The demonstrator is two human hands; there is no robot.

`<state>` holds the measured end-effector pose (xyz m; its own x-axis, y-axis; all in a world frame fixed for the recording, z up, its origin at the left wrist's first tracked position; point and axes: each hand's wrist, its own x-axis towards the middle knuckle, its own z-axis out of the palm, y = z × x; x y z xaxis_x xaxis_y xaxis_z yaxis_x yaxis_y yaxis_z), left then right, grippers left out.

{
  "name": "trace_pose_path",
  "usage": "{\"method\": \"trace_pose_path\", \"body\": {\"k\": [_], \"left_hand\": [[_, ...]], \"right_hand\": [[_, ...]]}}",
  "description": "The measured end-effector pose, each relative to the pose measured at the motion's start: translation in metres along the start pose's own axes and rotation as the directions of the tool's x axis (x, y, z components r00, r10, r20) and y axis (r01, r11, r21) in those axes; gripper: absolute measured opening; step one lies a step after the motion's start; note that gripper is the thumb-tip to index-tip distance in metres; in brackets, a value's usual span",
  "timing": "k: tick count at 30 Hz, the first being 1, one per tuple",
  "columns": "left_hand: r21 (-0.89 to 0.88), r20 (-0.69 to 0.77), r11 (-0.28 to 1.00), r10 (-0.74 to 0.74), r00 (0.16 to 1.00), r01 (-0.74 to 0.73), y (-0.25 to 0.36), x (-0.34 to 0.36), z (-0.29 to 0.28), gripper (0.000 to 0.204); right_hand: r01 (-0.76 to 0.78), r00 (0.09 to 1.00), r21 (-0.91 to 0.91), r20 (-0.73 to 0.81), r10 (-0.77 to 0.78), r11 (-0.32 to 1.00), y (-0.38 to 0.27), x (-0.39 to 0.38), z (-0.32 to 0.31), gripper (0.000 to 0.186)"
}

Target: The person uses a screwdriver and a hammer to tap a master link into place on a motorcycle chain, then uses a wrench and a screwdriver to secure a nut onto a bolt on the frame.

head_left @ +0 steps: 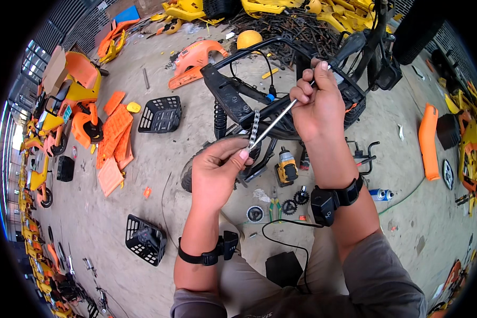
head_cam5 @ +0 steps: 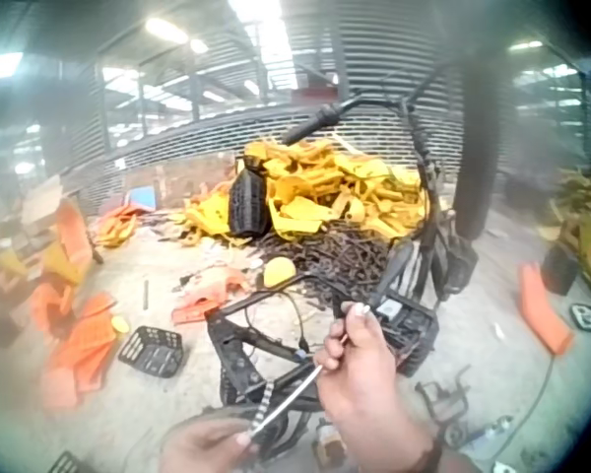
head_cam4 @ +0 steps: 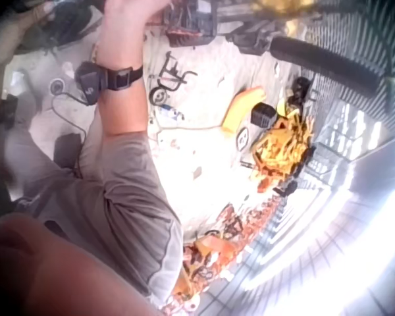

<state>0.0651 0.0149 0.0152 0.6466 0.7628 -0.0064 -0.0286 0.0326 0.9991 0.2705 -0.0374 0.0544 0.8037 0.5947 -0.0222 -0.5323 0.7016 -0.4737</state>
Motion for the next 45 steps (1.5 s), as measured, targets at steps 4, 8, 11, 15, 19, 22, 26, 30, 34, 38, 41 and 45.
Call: {"method": "trace_pose_path", "body": {"k": [4, 8, 11, 15, 19, 22, 26, 30, 34, 38, 41, 45], "left_hand": [[-0.052, 0.063, 0.998, 0.033, 0.997, -0.029, -0.003, 0.001, 0.003, 0.024], [-0.083, 0.046, 0.996, -0.009, 0.999, 0.013, -0.005, 0.001, 0.007, 0.026], [0.112, 0.067, 0.991, -0.083, 0.994, 0.075, -0.007, 0.000, 0.003, 0.024], [0.238, 0.066, 0.969, -0.078, 0.995, 0.060, -0.007, -0.005, 0.008, 0.019], [0.384, 0.121, 0.915, 0.084, 0.989, -0.124, -0.011, -0.009, 0.009, 0.018], [0.392, 0.114, 0.910, 0.097, 0.989, -0.135, -0.009, -0.009, 0.010, 0.017], [0.474, 0.116, 0.865, 0.124, 0.986, -0.164, -0.015, -0.009, 0.009, 0.016], [0.499, 0.107, 0.855, 0.099, 0.989, -0.140, -0.009, -0.010, 0.011, 0.016], [0.507, 0.085, 0.855, 0.080, 0.993, -0.112, -0.004, -0.012, 0.013, 0.016], [0.578, 0.126, 0.790, 0.164, 0.978, -0.207, -0.004, -0.011, 0.017, 0.016], [0.635, 0.132, 0.729, 0.225, 0.965, -0.256, -0.003, -0.012, 0.017, 0.018], [0.635, 0.139, 0.672, 0.385, 0.913, -0.380, 0.009, -0.014, 0.016, 0.022]], "right_hand": [[-0.007, 1.000, 0.054, -0.021, 0.008, 0.999, -0.004, 0.006, -0.008, 0.018], [-0.053, 0.997, 0.032, -0.051, 0.055, 0.998, -0.005, 0.006, -0.008, 0.018], [-0.058, 0.998, -0.022, -0.012, 0.058, 0.998, 0.001, 0.005, -0.008, 0.017], [-0.046, 0.999, -0.080, 0.007, 0.046, 0.996, 0.000, 0.005, -0.007, 0.014], [-0.125, 0.990, -0.119, -0.078, 0.116, 0.985, 0.001, 0.014, -0.013, 0.014], [-0.206, 0.968, -0.080, -0.165, 0.190, 0.975, 0.004, 0.020, -0.019, 0.014], [-0.123, 0.992, -0.173, -0.048, 0.117, 0.977, 0.007, 0.015, -0.012, 0.015], [-0.045, 0.997, -0.185, 0.049, 0.055, 0.982, 0.007, 0.009, -0.002, 0.016], [-0.006, 0.992, -0.209, 0.121, 0.032, 0.978, 0.007, 0.003, 0.009, 0.017], [-0.004, 0.992, -0.206, 0.125, 0.031, 0.979, 0.002, 0.005, 0.010, 0.017], [0.047, 0.993, -0.228, 0.114, -0.021, 0.973, 0.005, -0.005, 0.016, 0.021], [0.169, 0.958, -0.480, 0.284, -0.030, 0.861, 0.025, -0.028, 0.022, 0.021]]}}
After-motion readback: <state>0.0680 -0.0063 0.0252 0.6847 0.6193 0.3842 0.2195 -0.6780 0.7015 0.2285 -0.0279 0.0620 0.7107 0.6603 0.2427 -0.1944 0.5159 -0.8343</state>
